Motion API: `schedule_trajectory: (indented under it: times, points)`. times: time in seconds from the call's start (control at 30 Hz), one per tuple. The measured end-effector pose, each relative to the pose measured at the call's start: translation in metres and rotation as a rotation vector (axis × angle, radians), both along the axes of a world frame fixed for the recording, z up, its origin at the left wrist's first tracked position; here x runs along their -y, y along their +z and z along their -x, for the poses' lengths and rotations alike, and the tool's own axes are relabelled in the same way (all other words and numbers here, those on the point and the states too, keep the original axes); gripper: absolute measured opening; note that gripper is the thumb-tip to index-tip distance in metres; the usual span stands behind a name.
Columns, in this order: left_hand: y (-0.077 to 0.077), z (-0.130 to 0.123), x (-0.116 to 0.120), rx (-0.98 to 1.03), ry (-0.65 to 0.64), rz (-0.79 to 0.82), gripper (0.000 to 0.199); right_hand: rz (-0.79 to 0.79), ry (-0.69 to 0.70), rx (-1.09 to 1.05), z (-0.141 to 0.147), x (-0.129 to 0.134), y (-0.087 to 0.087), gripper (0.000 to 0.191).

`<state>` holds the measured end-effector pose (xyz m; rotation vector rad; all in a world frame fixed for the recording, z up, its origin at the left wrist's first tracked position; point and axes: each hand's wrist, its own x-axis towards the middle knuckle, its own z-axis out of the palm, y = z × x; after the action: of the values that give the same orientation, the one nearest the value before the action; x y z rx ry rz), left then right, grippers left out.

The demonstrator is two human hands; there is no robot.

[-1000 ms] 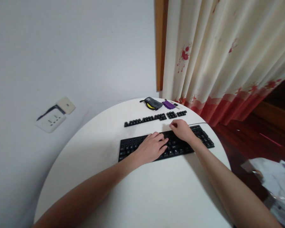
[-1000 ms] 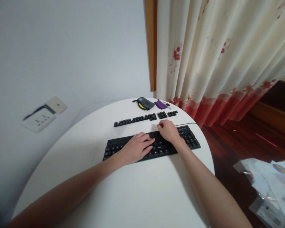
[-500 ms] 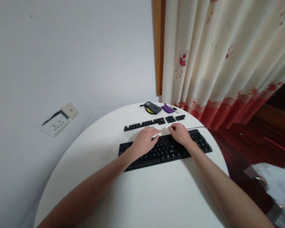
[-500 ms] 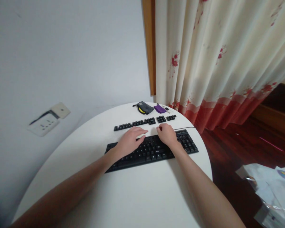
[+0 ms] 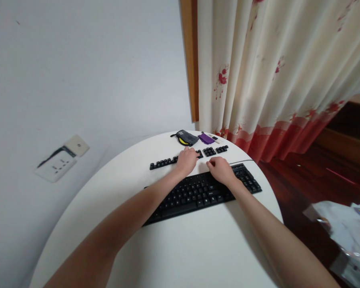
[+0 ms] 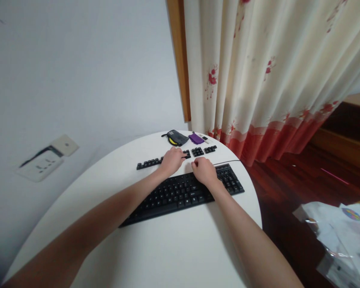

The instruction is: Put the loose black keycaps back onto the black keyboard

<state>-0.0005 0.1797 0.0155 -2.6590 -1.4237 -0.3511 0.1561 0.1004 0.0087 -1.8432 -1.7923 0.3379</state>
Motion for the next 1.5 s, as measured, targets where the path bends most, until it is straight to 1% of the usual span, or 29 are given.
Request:
schedule_trajectory:
  times: [0.23, 0.47, 0.7, 0.8, 0.87, 0.93, 1.03, 1.13, 1.23, 1.37, 1.5]
  points:
    - [-0.005, 0.000, -0.002, -0.002, -0.011, -0.012, 0.022, 0.013, 0.005, -0.007, -0.001, -0.001, 0.001, 0.027]
    - [-0.008, 0.002, -0.005, 0.037, -0.018, -0.031, 0.022, 0.004, -0.008, -0.006, 0.000, -0.001, 0.000, 0.027]
    - [-0.010, -0.001, -0.004, 0.044, -0.049, 0.003, 0.024, 0.021, -0.011, -0.008, 0.000, -0.001, 0.000, 0.027]
    - [-0.011, 0.000, 0.000, 0.046, -0.062, 0.018, 0.023, -0.002, -0.019, -0.016, 0.000, -0.001, 0.001, 0.028]
    - [-0.012, 0.002, 0.005, 0.056, -0.085, 0.031, 0.022, -0.048, -0.016, -0.025, -0.002, -0.003, 0.000, 0.024]
    - [-0.012, 0.005, 0.013, 0.070, -0.132, 0.037, 0.023, -0.096, -0.002, -0.026, -0.003, -0.006, -0.002, 0.018]
    - [-0.011, 0.009, 0.026, 0.093, -0.201, 0.035, 0.022, -0.129, 0.051, 0.004, -0.004, -0.010, -0.009, 0.021]
    - [-0.008, 0.013, 0.034, 0.115, -0.231, 0.034, 0.023, -0.094, 0.105, 0.042, -0.004, -0.013, -0.016, 0.022]
    - [-0.007, 0.015, 0.032, 0.168, -0.228, 0.053, 0.022, -0.047, 0.105, 0.071, -0.002, -0.014, -0.021, 0.019]
    - [-0.008, 0.017, 0.025, 0.211, -0.191, 0.116, 0.013, -0.022, 0.091, 0.070, -0.001, -0.015, -0.021, 0.014]
    - [-0.009, 0.017, 0.024, 0.215, -0.192, 0.161, 0.013, -0.026, 0.083, 0.049, -0.002, -0.014, -0.019, 0.014]
